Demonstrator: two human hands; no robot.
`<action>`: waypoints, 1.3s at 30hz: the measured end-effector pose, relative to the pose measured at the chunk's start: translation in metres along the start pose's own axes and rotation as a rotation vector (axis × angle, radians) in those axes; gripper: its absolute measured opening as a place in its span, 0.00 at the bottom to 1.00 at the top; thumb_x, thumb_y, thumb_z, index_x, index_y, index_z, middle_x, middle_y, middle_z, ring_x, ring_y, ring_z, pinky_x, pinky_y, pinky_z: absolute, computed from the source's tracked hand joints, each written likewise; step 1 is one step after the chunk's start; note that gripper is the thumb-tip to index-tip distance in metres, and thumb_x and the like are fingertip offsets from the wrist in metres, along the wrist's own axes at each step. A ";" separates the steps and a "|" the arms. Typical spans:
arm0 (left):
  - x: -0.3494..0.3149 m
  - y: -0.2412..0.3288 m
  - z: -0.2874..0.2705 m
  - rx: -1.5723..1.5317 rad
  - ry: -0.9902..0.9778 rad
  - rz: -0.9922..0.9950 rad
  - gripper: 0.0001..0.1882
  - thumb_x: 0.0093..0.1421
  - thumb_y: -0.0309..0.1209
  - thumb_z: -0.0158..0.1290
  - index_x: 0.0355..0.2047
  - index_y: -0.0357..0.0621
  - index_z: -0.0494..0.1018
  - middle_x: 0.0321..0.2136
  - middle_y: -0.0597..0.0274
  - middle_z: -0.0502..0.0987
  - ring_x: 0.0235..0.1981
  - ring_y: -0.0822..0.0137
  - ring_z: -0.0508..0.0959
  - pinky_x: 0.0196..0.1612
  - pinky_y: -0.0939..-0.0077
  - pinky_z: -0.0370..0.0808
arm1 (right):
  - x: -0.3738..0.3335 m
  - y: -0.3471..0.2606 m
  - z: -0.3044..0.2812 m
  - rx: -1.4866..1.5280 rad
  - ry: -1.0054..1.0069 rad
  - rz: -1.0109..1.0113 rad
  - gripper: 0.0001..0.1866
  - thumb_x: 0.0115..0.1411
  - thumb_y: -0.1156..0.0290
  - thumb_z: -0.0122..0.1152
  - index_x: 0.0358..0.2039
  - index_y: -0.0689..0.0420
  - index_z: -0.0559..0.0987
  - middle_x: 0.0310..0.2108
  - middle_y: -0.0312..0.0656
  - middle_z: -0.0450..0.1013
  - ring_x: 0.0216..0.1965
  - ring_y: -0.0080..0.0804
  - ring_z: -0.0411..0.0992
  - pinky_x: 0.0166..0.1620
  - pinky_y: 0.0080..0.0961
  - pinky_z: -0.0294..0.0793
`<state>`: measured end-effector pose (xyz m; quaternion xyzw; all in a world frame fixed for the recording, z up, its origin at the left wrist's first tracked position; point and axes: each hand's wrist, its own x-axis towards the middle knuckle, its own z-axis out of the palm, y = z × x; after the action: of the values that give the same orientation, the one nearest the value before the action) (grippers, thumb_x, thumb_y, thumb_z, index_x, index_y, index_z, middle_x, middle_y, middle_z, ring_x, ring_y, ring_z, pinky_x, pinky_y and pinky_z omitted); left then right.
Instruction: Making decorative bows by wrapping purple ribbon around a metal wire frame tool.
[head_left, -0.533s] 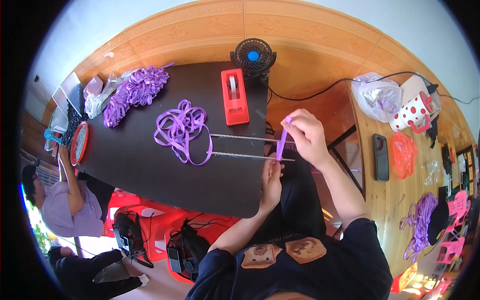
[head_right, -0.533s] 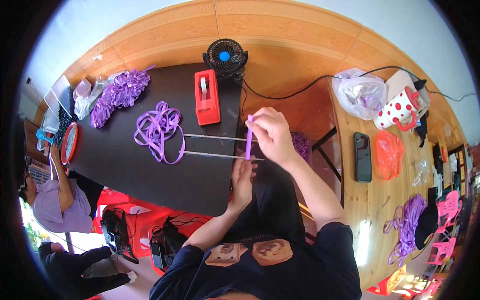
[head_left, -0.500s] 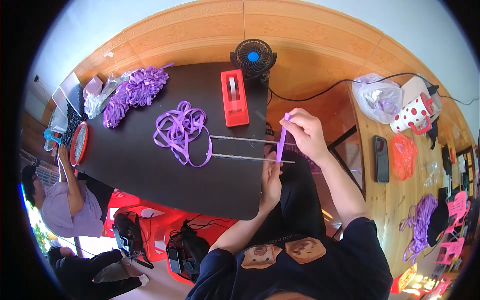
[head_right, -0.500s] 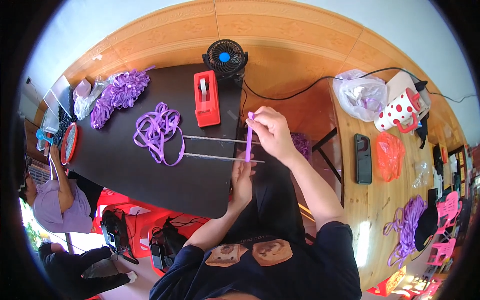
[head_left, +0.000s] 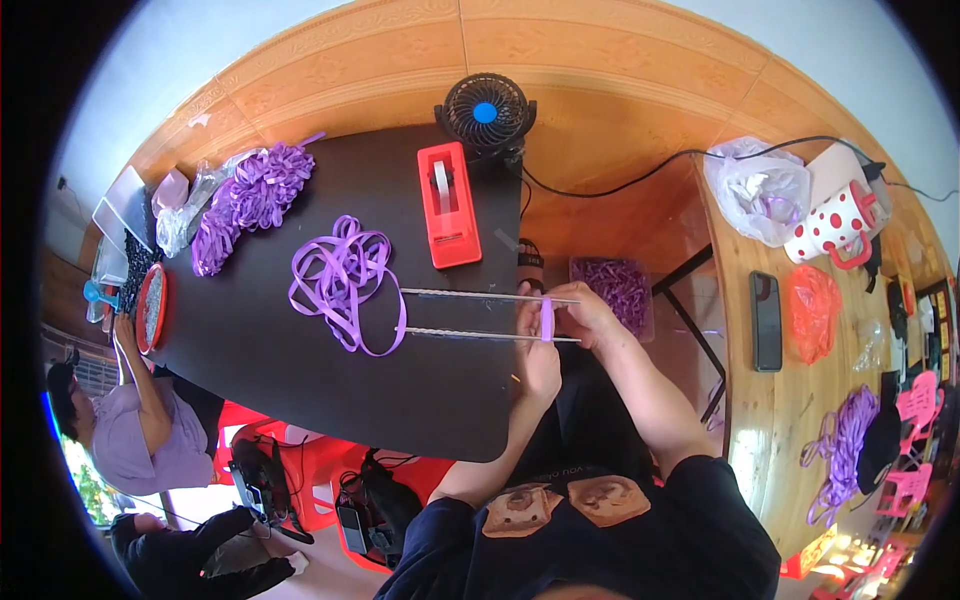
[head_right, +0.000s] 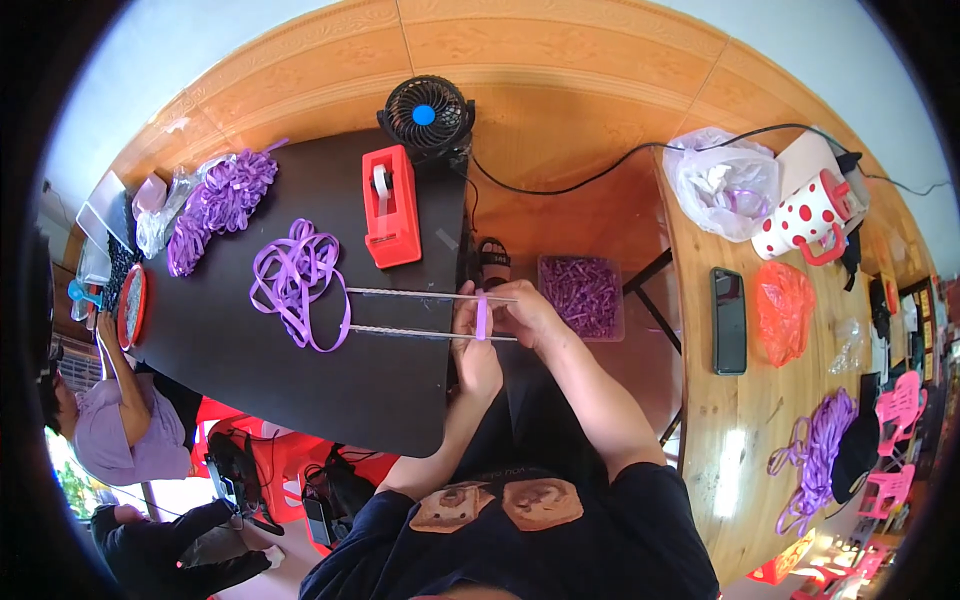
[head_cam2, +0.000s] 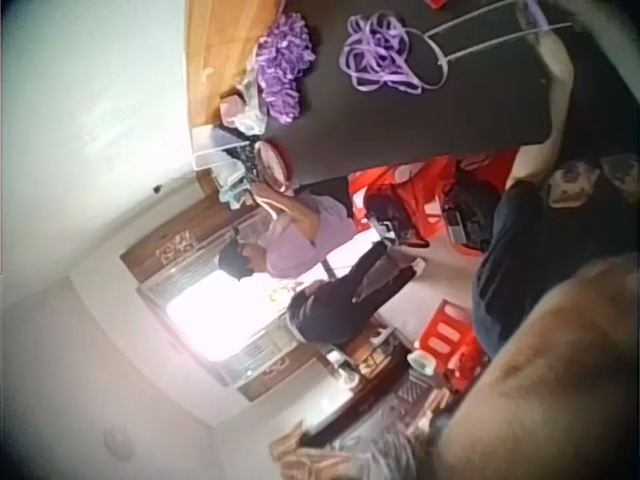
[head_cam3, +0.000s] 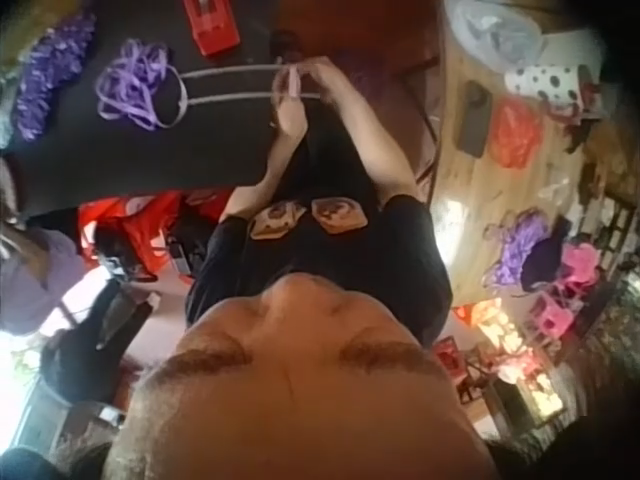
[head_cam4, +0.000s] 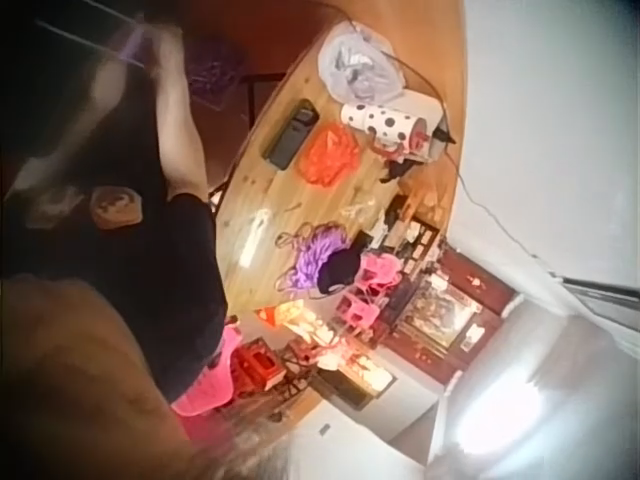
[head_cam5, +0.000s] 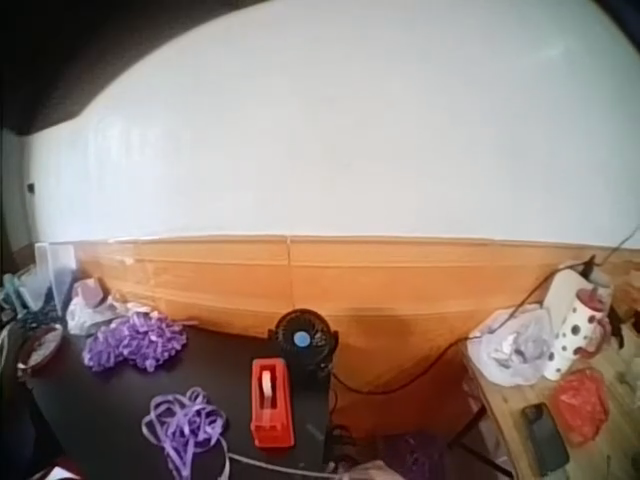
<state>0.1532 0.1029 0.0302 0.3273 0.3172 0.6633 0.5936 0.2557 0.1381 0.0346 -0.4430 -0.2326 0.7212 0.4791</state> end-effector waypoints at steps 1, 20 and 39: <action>-0.002 -0.004 -0.002 0.024 -0.016 0.091 0.10 0.62 0.30 0.49 0.43 0.43 0.74 0.49 0.61 0.69 0.53 0.66 0.67 0.57 0.71 0.61 | -0.005 0.002 0.006 0.013 0.007 -0.015 0.05 0.52 0.78 0.54 0.25 0.61 0.79 0.24 0.38 0.74 0.27 0.27 0.72 0.34 0.24 0.72; -0.027 0.034 0.003 0.077 0.137 -0.299 0.11 0.63 0.20 0.42 0.44 0.31 0.69 0.40 0.58 0.72 0.42 0.70 0.71 0.50 0.76 0.66 | -0.083 0.048 0.042 0.022 0.039 -0.439 0.07 0.56 0.80 0.54 0.35 0.64 0.79 0.32 0.38 0.76 0.34 0.22 0.72 0.42 0.19 0.71; -0.020 0.103 0.004 -0.096 -0.029 -0.711 0.25 0.69 0.47 0.33 0.41 0.36 0.69 0.34 0.59 0.73 0.37 0.67 0.72 0.43 0.71 0.68 | -0.101 0.033 0.073 0.144 0.111 -0.362 0.05 0.57 0.80 0.55 0.26 0.64 0.79 0.26 0.40 0.76 0.27 0.25 0.74 0.34 0.19 0.73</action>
<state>0.0980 0.0736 0.1150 0.1774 0.3714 0.4246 0.8064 0.1925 0.0396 0.0882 -0.3976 -0.2294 0.6124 0.6436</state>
